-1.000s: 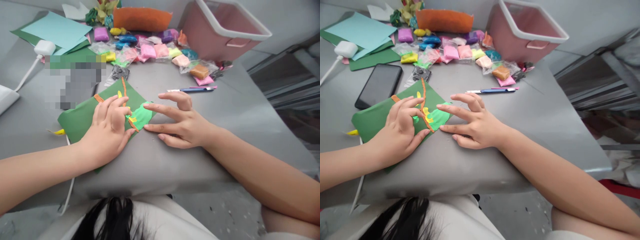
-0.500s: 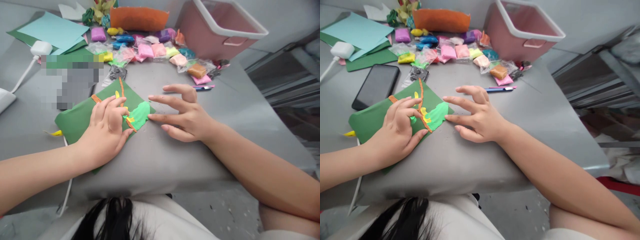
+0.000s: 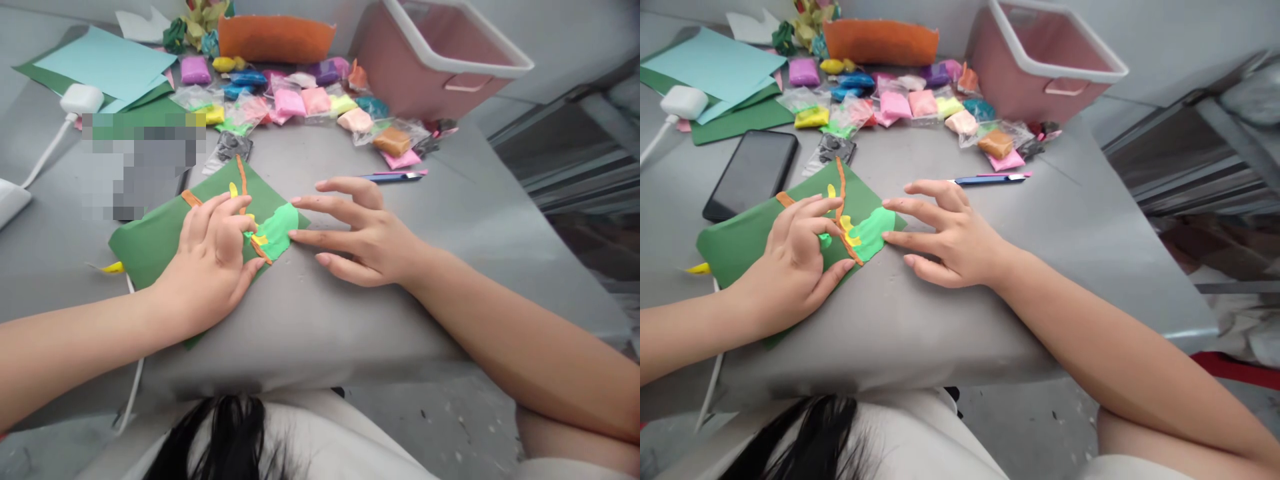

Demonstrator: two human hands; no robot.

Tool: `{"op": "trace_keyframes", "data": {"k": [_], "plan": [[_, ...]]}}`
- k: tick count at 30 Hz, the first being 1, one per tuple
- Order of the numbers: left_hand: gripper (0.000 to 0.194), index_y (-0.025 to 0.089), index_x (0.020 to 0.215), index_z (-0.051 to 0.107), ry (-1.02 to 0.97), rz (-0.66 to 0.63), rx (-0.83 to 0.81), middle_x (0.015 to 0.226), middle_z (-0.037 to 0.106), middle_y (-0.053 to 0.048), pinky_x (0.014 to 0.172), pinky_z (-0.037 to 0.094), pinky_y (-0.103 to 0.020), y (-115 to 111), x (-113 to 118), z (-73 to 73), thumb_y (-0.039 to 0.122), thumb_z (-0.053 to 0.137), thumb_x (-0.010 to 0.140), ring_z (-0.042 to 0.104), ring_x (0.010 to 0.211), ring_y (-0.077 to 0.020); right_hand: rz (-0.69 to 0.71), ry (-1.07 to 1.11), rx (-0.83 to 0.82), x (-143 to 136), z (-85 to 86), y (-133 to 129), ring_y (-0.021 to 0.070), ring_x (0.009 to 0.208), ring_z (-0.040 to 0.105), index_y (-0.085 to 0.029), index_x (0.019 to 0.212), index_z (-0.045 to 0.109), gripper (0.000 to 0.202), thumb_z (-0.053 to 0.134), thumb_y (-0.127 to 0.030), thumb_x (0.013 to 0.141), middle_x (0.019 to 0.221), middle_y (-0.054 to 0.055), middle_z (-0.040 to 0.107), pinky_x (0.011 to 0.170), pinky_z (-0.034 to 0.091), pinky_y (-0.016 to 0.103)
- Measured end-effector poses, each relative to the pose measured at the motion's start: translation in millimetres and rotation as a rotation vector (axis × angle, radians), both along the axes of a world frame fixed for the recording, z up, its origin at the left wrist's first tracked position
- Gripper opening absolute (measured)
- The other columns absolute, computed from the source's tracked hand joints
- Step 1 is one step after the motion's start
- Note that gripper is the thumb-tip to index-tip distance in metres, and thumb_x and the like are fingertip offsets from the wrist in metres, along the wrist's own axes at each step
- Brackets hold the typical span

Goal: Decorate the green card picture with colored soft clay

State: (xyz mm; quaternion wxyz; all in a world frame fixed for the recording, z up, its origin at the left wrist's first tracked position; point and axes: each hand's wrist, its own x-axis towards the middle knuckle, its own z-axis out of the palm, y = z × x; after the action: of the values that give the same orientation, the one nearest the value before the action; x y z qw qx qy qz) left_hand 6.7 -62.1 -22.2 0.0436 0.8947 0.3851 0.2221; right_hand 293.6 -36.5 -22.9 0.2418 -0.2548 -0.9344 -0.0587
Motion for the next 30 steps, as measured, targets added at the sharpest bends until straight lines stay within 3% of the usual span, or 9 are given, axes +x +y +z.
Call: {"op": "trace_keyframes", "data": {"k": [9, 12, 14, 19, 24, 30], "plan": [[0.030, 0.018, 0.118, 0.037, -0.006, 0.006, -0.013, 0.148, 0.045, -0.026, 0.115, 0.034, -0.067, 0, 0, 0.0, 0.024, 0.056, 0.095, 0.037, 0.146, -0.0431, 0.009, 0.029, 0.020, 0, -0.1, 1, 0.0338, 0.128, 0.055, -0.030, 0.117, 0.072, 0.028, 0.056, -0.030, 0.094, 0.138, 0.006, 0.065, 0.102, 0.049, 0.057], [0.030, 0.018, 0.118, 0.037, -0.007, 0.012, -0.020, 0.148, 0.045, -0.025, 0.115, 0.034, -0.067, -1, 1, 0.0, 0.024, 0.055, 0.095, 0.037, 0.146, -0.0420, -0.054, 0.068, 0.050, 0, -0.9, 2, 0.0319, 0.124, 0.058, -0.031, 0.111, 0.074, 0.024, 0.057, -0.029, 0.095, 0.132, 0.005, 0.069, 0.102, 0.049, 0.056], [0.030, 0.019, 0.118, 0.037, -0.007, 0.014, -0.025, 0.148, 0.045, -0.024, 0.116, 0.033, -0.067, -1, 1, 0.2, 0.024, 0.055, 0.095, 0.036, 0.146, -0.0416, -0.104, 0.092, 0.031, 1, -1.5, 2, 0.0309, 0.123, 0.060, -0.033, 0.113, 0.074, 0.025, 0.056, -0.031, 0.095, 0.130, 0.003, 0.070, 0.103, 0.049, 0.055], [0.029, 0.019, 0.118, 0.037, -0.003, 0.015, -0.028, 0.148, 0.045, -0.023, 0.116, 0.034, -0.066, -1, 0, 0.8, 0.024, 0.055, 0.096, 0.036, 0.146, -0.0421, -0.062, 0.069, -0.023, 2, -3.1, 4, 0.0305, 0.123, 0.060, -0.032, 0.114, 0.075, 0.025, 0.060, -0.033, 0.094, 0.131, 0.003, 0.071, 0.104, 0.050, 0.054], [0.029, 0.017, 0.118, 0.037, 0.008, 0.006, -0.020, 0.148, 0.046, -0.024, 0.115, 0.035, -0.066, 0, 0, 1.1, 0.023, 0.055, 0.095, 0.038, 0.144, -0.0436, -0.208, 0.173, -0.029, 1, -5.9, 8, 0.0298, 0.116, 0.063, -0.030, 0.107, 0.078, 0.019, 0.063, -0.031, 0.094, 0.122, 0.005, 0.075, 0.101, 0.053, 0.052], [0.029, 0.015, 0.117, 0.039, 0.014, -0.016, -0.006, 0.145, 0.048, -0.025, 0.115, 0.038, -0.063, 1, -4, 0.8, 0.024, 0.055, 0.095, 0.042, 0.141, -0.0437, -0.183, 0.250, -0.132, -4, -8.5, 18, 0.0247, 0.100, 0.068, -0.026, 0.098, 0.079, 0.014, 0.067, -0.028, 0.093, 0.107, 0.008, 0.077, 0.095, 0.055, 0.047]]}}
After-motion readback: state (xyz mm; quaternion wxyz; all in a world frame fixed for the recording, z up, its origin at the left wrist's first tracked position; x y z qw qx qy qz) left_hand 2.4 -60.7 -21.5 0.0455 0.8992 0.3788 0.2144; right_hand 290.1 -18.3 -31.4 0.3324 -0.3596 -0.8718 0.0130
